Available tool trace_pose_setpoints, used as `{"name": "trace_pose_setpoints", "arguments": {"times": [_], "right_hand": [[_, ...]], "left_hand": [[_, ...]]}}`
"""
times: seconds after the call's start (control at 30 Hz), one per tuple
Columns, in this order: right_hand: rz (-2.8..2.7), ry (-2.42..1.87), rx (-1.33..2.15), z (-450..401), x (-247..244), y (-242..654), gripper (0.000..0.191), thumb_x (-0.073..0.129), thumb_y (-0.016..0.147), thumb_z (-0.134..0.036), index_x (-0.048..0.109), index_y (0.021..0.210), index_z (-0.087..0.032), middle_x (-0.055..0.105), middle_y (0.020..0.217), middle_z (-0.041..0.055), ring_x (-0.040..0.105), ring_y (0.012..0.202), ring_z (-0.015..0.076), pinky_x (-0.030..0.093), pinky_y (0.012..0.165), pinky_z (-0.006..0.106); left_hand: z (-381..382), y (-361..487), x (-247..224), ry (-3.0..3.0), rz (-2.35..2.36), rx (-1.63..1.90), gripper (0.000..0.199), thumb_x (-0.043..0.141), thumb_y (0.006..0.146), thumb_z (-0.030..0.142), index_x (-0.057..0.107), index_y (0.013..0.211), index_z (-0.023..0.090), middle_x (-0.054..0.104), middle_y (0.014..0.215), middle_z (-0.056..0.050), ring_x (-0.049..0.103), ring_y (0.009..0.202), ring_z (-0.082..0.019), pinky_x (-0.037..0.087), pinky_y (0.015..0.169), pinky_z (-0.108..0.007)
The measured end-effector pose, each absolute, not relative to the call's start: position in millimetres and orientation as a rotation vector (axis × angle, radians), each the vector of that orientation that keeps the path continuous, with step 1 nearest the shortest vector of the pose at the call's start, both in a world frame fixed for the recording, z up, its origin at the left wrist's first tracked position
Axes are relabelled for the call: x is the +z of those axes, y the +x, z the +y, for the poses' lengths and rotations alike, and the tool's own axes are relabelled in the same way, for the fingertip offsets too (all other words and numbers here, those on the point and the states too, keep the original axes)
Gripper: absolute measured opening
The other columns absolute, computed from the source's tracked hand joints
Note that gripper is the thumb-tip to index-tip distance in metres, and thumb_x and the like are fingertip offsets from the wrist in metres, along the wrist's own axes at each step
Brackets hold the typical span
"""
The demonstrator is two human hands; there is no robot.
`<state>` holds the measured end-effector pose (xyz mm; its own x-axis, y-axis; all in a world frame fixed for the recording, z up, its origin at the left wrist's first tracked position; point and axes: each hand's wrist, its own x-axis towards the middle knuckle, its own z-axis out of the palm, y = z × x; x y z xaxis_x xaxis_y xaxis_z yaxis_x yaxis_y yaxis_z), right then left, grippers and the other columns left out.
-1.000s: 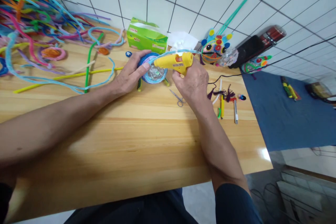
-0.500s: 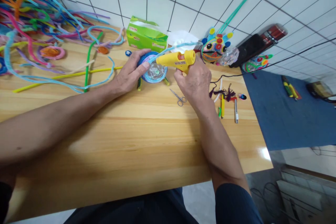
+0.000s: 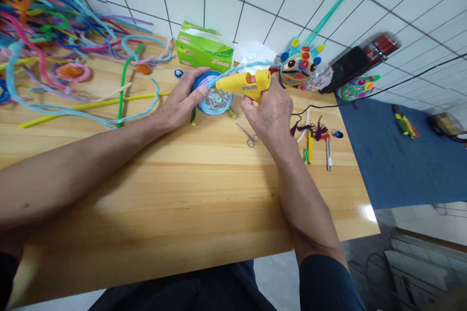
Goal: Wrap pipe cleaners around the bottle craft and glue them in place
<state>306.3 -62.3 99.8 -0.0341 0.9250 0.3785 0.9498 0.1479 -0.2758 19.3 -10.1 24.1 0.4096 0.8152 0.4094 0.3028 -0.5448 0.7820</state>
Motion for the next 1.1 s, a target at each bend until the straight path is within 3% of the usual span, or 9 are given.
{"name": "trace_pose_setpoints", "arguments": {"times": [0.07,0.2,0.4,0.63,0.8,0.93,1.1], "right_hand": [[-1.970,-1.757,-0.067,-61,97,309,0.053,0.074,0.104,-0.043,0.077,0.155,-0.029,0.086,0.139,0.0220,0.079,0.145,0.0522,0.072,0.114,0.070],[-1.924,-1.715,-0.123,-59,94,312,0.050,0.072,0.104,-0.044,0.079,0.152,-0.031,0.088,0.133,0.0194,0.082,0.137,0.0504,0.072,0.112,0.070],[-1.929,-1.681,-0.196,-62,94,309,0.049,0.074,0.101,-0.042,0.082,0.148,-0.030,0.090,0.125,0.0178,0.085,0.127,0.0467,0.074,0.108,0.066],[-1.923,-1.684,-0.100,-63,99,308,0.050,0.071,0.104,-0.043,0.080,0.153,-0.033,0.089,0.134,0.0187,0.081,0.139,0.0494,0.071,0.116,0.071],[-1.914,-1.711,-0.068,-65,97,303,0.048,0.073,0.105,-0.043,0.080,0.151,-0.029,0.087,0.134,0.0218,0.081,0.139,0.0508,0.071,0.115,0.070],[-1.923,-1.736,-0.129,-64,94,302,0.042,0.073,0.105,-0.039,0.080,0.145,-0.028,0.086,0.133,0.0210,0.081,0.138,0.0492,0.071,0.110,0.066],[-1.887,-1.676,-0.249,-60,88,302,0.036,0.076,0.100,-0.035,0.080,0.136,-0.031,0.088,0.116,0.0150,0.083,0.123,0.0448,0.071,0.099,0.060]], "left_hand": [[-9,19,23,2.050,0.939,1.086,0.097,0.036,0.114,0.103,0.049,0.181,0.035,0.070,0.181,-0.003,0.047,0.179,-0.045,0.034,0.154,-0.083],[-9,19,22,2.033,0.959,1.115,0.102,0.037,0.113,0.106,0.053,0.177,0.029,0.066,0.184,-0.008,0.053,0.174,-0.046,0.036,0.154,-0.080],[-12,20,24,2.050,0.968,1.083,0.102,0.030,0.114,0.106,0.050,0.178,0.030,0.065,0.185,-0.008,0.050,0.177,-0.044,0.036,0.155,-0.079],[-11,19,24,2.050,0.953,1.109,0.099,0.038,0.116,0.102,0.051,0.178,0.025,0.065,0.183,-0.010,0.054,0.173,-0.044,0.036,0.155,-0.079],[-8,19,21,2.077,0.929,1.134,0.097,0.034,0.115,0.104,0.054,0.176,0.031,0.065,0.182,-0.012,0.056,0.175,-0.047,0.040,0.153,-0.076],[-9,19,21,2.066,0.908,1.174,0.091,0.039,0.118,0.100,0.057,0.173,0.029,0.069,0.177,-0.013,0.061,0.171,-0.046,0.043,0.152,-0.076],[-6,18,18,2.044,0.872,1.199,0.083,0.044,0.117,0.098,0.060,0.170,0.036,0.071,0.177,-0.010,0.062,0.171,-0.045,0.044,0.152,-0.077]]}}
